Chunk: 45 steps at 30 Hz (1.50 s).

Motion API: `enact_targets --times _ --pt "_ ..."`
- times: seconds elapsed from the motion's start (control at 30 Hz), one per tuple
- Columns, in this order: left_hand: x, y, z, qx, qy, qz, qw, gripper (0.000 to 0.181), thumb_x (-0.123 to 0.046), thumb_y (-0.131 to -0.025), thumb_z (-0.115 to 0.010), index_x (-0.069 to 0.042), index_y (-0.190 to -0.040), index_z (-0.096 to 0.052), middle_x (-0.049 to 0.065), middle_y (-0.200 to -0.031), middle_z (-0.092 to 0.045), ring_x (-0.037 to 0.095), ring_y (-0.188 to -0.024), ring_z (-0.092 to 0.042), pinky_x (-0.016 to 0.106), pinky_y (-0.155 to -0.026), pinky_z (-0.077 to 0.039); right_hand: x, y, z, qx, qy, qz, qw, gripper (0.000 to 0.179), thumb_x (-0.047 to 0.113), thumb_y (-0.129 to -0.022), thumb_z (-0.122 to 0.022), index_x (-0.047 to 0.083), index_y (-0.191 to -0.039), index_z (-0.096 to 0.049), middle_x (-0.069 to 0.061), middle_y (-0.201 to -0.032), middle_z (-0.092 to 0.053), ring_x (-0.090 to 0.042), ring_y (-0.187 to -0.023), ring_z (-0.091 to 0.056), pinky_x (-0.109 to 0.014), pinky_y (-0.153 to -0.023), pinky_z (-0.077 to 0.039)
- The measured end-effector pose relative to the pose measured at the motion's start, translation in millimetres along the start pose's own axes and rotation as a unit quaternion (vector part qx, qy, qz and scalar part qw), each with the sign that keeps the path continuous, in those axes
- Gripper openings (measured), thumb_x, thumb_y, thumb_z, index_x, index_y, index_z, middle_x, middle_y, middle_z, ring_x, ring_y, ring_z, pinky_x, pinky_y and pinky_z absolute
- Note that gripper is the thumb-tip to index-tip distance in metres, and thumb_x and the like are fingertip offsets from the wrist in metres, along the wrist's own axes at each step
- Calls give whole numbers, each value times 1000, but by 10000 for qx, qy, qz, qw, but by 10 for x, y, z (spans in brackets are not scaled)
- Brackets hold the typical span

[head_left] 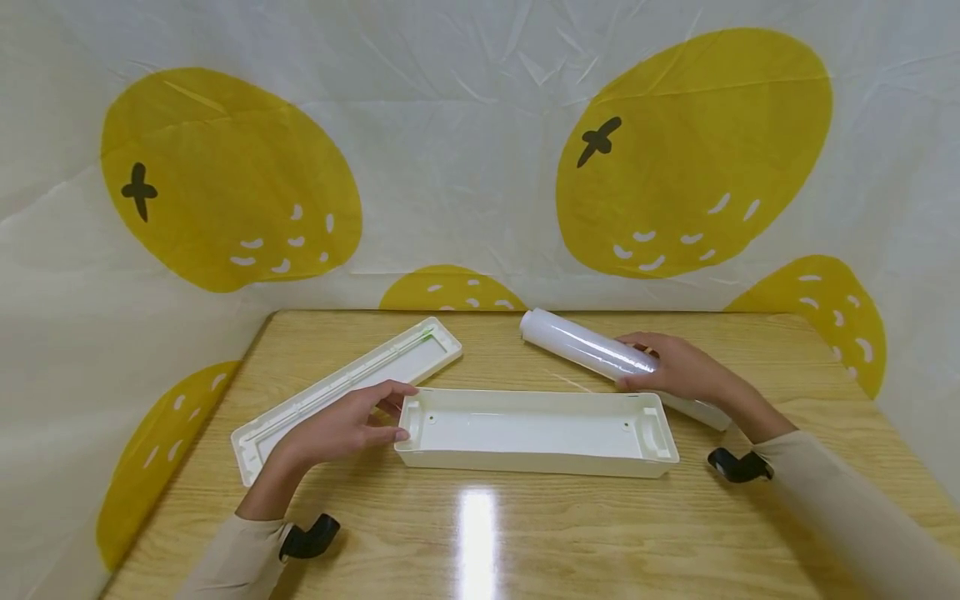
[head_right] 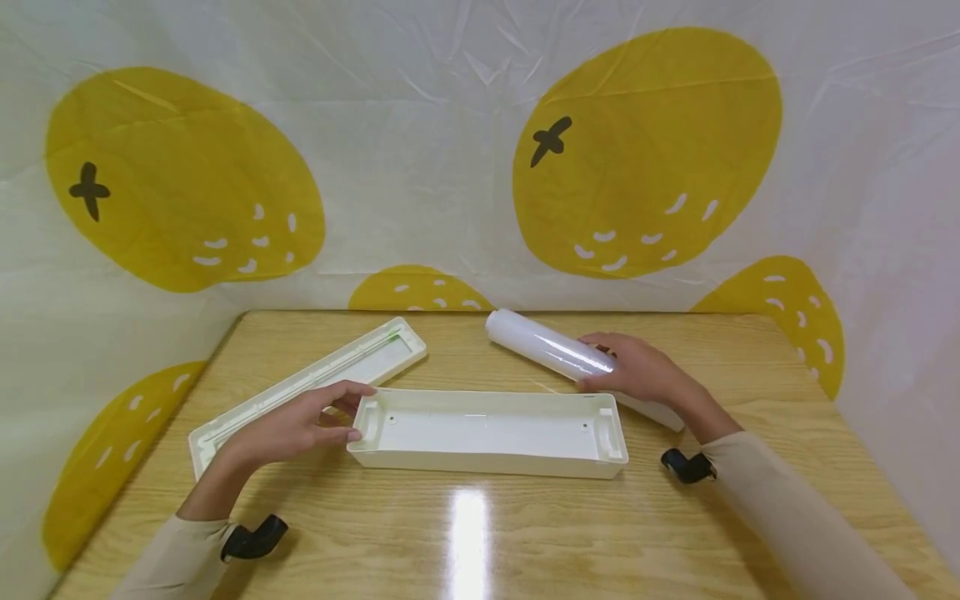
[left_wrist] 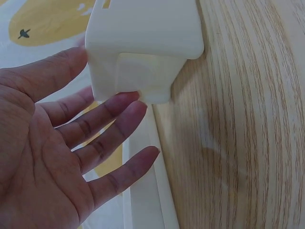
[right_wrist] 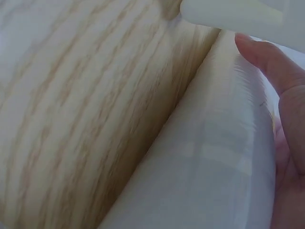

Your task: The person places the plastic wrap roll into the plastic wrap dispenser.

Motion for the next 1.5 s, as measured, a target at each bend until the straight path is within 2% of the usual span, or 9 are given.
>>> enact_targets --times 0.2,0.57,0.7,1.0,1.27,1.5 --pt "7 -7 8 10 -28 5 10000 55 -31 -95 -73 -15 -143 -52 5 -124 -61 24 -116 -60 52 -97 -51 4 -61 -2 4 181 -83 9998 67 48 -82 -83 17 -137 -60 -3 -107 -68 -19 -90 -58 -34 -75 -47" --pt "6 -1 5 32 21 75 10000 55 -30 -96 -73 -15 -144 -51 7 -135 -60 25 -118 -60 53 -99 -50 8 -87 -29 15 210 -21 9998 64 45 -83 -83 14 -135 -61 -3 -103 -68 -19 -88 -59 -34 -75 -47" --pt "9 4 6 60 93 85 9999 55 -30 -96 -73 -14 -144 -51 9 -134 -59 26 -117 -60 53 -98 -50 8 -106 -45 -19 267 -51 9996 64 46 -82 -83 15 -134 -62 -2 -101 -68 -18 -87 -59 -34 -74 -47" --pt "41 -7 2 72 49 17 10000 55 -30 -96 -72 -15 -144 -51 7 -133 -59 25 -117 -60 51 -99 -50 18 -113 -33 -224 523 111 9983 61 46 -80 -85 14 -129 -67 1 -96 -70 -15 -81 -58 -32 -70 -45" --pt "37 -8 8 96 60 63 9999 57 -33 -95 -73 -17 -146 -50 4 -138 -56 22 -117 -60 48 -99 -51 23 -42 34 -439 721 58 9964 65 49 -79 -85 17 -132 -65 -2 -103 -70 -17 -85 -59 -33 -71 -45" --pt "33 -13 12 78 3 32 10000 57 -35 -96 -72 -17 -146 -50 6 -139 -56 23 -116 -60 48 -98 -51 74 -1 140 -739 944 275 9924 64 46 -78 -86 19 -132 -65 -2 -104 -71 -18 -85 -59 -34 -69 -45"
Point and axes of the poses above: each hand's wrist, its own y-axis away from the middle knuckle, its own z-axis out of the back of the hand, x = y × z, the point moved 2 cm from there along -y, towards the middle knuckle
